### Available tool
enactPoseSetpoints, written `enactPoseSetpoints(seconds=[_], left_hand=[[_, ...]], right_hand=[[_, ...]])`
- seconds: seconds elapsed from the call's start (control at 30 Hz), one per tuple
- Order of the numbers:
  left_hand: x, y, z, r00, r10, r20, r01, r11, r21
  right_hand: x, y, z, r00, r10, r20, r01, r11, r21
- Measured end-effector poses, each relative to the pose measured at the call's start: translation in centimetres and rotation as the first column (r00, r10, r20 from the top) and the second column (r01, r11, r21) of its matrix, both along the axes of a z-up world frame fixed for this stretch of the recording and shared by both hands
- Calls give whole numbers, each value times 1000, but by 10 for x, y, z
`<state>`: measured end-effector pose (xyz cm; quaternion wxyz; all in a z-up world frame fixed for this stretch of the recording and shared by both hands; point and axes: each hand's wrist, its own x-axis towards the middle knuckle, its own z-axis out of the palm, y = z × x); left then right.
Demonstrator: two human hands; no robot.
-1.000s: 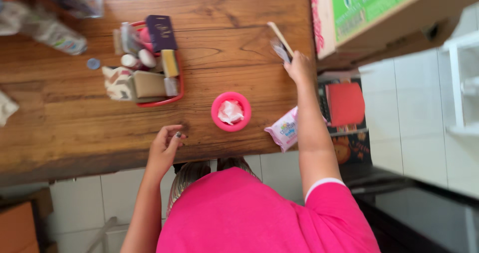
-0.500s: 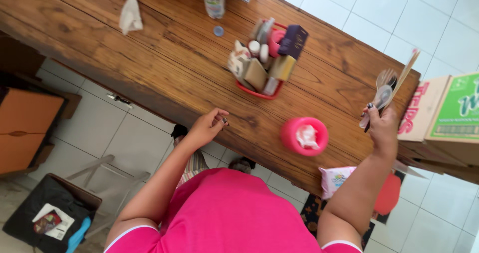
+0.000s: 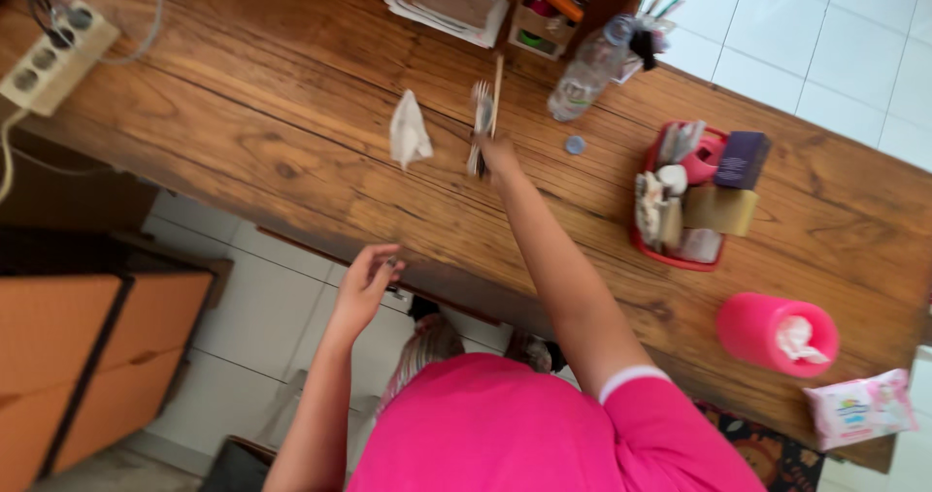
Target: The person organizes a cluttered wooden desk by placing pens and pencils into a cup, stacking papers, and moving a wallet and phone to a shelf. They also wipe the desk surface with a tissue.
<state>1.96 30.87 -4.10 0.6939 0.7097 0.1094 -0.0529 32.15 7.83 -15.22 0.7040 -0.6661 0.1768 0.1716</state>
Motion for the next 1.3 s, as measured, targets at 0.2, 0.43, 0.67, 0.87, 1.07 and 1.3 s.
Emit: enactPoseSetpoints(seconds=[0.2, 0.43, 0.67, 0.87, 1.07, 1.3], left_hand=[[-25, 102, -7, 967, 196, -161, -206, 977, -49], [-2, 135, -20, 957, 151, -248, -175, 981, -79], [52, 148, -15, 979, 85, -184, -105, 989, -104], [112, 131, -8, 1000, -11, -1, 11, 988, -153], [164, 96, -6, 989, -115, 92, 120, 991, -57], [146, 91, -30, 986, -150, 66, 159, 974, -163]], right_hand=[[91, 81, 17, 983, -180, -46, 115, 784, -610], [71, 116, 57, 973, -228, 49, 184, 625, -759], [55, 83, 4, 872, -414, 262, 481, 616, -624], [34, 61, -24, 902, -347, 256, 421, 580, -697], [28, 67, 27, 943, 82, 323, 250, 467, -848], [-64, 46, 77, 819, 524, 234, -52, 474, -879]])
